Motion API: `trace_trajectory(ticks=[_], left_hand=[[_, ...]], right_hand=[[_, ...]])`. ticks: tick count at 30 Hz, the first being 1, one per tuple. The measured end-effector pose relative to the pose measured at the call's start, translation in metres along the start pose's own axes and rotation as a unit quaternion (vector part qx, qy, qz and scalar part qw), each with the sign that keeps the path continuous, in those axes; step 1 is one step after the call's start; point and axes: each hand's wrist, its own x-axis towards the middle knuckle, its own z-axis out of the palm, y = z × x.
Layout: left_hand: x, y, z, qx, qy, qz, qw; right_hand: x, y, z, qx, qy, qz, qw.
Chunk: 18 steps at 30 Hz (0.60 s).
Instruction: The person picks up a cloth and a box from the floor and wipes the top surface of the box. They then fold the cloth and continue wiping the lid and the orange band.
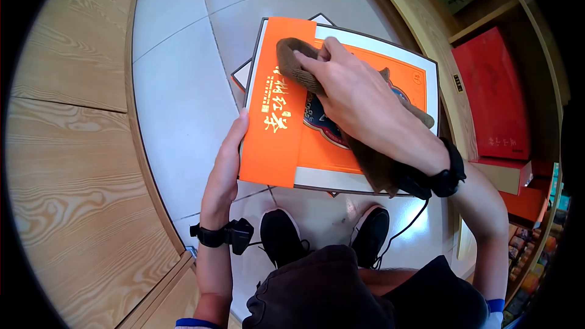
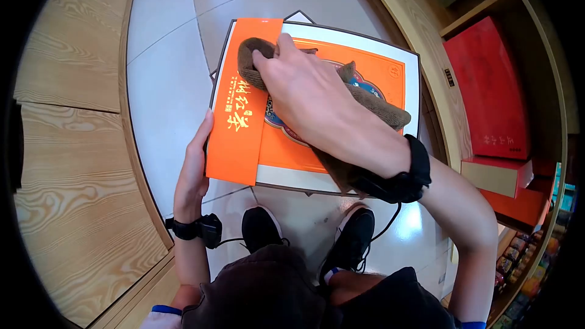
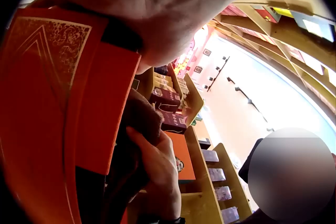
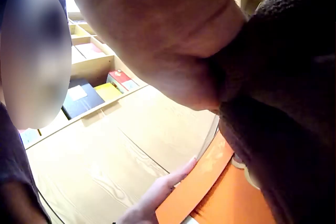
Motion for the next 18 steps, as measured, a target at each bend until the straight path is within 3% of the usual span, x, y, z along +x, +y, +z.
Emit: trace_trajectory(ticks=[1, 3, 6, 11, 18], left_hand=[[0.001, -0.001, 0.000, 0.003, 0.001, 0.003, 1.000], [0.002, -0.003, -0.003, 0.005, 0.002, 0.006, 1.000], [0.005, -0.006, -0.005, 0.005, -0.010, 0.005, 1.000], [0.006, -0.003, -0.004, -0.004, -0.003, -0.010, 1.000], [0.008, -0.005, -0.006, -0.027, -0.007, -0.001, 1.000]], right_hand=[[0.005, 0.000, 0.001, -0.001, 0.000, -0.001, 1.000], [0.018, 0.005, 0.005, -0.035, 0.116, -0.075, 0.990], [0.045, 0.017, 0.016, -0.118, 0.182, -0.127, 0.968], [0.063, 0.017, 0.043, -0.233, 0.160, -0.168, 0.944], [0.062, 0.010, 0.053, -0.279, 0.077, -0.137, 0.947]])
